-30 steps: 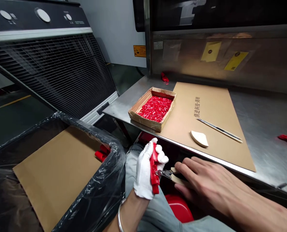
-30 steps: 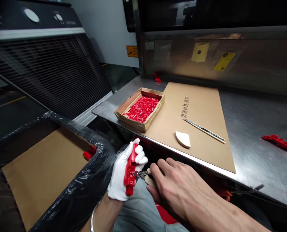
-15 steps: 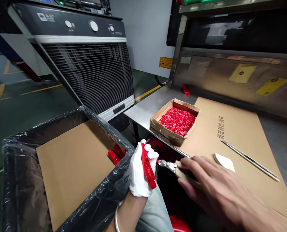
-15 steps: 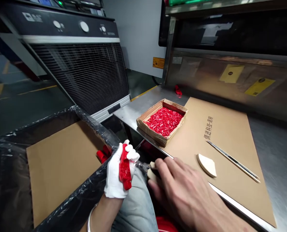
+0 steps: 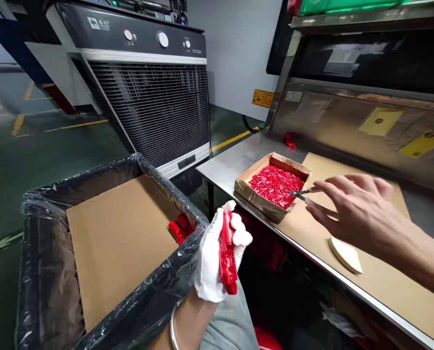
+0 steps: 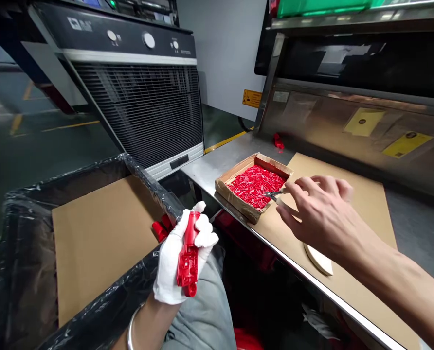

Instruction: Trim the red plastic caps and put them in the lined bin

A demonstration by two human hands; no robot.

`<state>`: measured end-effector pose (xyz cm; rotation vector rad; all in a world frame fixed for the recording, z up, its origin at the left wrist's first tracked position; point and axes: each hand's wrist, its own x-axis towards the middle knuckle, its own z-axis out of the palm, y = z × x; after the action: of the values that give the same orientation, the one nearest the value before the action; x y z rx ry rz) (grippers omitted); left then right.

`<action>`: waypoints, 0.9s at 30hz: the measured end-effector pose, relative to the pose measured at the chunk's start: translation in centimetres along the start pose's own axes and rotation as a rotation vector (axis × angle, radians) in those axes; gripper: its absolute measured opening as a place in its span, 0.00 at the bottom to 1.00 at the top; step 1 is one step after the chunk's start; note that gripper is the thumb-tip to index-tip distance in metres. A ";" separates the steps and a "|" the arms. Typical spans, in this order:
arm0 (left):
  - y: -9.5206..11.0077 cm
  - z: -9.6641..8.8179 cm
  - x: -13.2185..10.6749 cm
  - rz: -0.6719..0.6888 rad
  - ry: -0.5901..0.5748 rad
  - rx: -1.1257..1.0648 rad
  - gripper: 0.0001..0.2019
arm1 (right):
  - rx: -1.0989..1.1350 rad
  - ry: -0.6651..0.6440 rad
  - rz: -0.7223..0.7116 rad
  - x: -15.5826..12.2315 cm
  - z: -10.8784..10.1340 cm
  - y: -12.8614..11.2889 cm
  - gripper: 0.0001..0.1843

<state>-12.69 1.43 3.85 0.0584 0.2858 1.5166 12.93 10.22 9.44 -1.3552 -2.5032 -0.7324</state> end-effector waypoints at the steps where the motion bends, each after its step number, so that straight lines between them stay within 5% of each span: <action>1: -0.1 0.0 0.0 -0.006 -0.001 0.003 0.14 | 0.021 0.042 0.003 -0.6 -0.8 -0.4 0.25; 8: -1.7 0.0 0.4 -0.058 0.005 0.072 0.14 | 0.337 0.109 -0.079 -5.7 -6.5 -5.3 0.23; 11: -2.3 0.0 0.6 -0.108 0.064 0.133 0.13 | 0.354 0.108 -0.158 -7.9 -7.4 -7.0 0.24; 14: -3.1 -0.2 0.6 -0.251 0.129 0.202 0.11 | 0.381 0.068 -0.072 -10.0 -7.1 -6.8 0.23; 18: -4.7 -0.8 0.3 -0.593 0.166 0.388 0.06 | 0.330 -0.057 0.365 -14.2 -4.8 -0.7 0.23; 21: -6.3 -0.1 0.8 -0.649 -0.030 0.806 0.09 | 0.212 -0.163 0.937 -19.1 -2.9 6.9 0.28; 24: -8.2 2.1 2.9 -0.404 -0.274 1.241 0.13 | 0.074 -0.146 1.125 -24.4 -1.6 13.1 0.28; 27: -10.8 4.3 6.8 -0.054 -0.410 1.565 0.16 | 0.062 -0.168 1.178 -28.7 -1.2 16.1 0.25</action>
<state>-1.03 8.15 4.64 1.5415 1.0515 0.8651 42.24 -3.97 4.30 -2.4648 -1.3145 -0.2514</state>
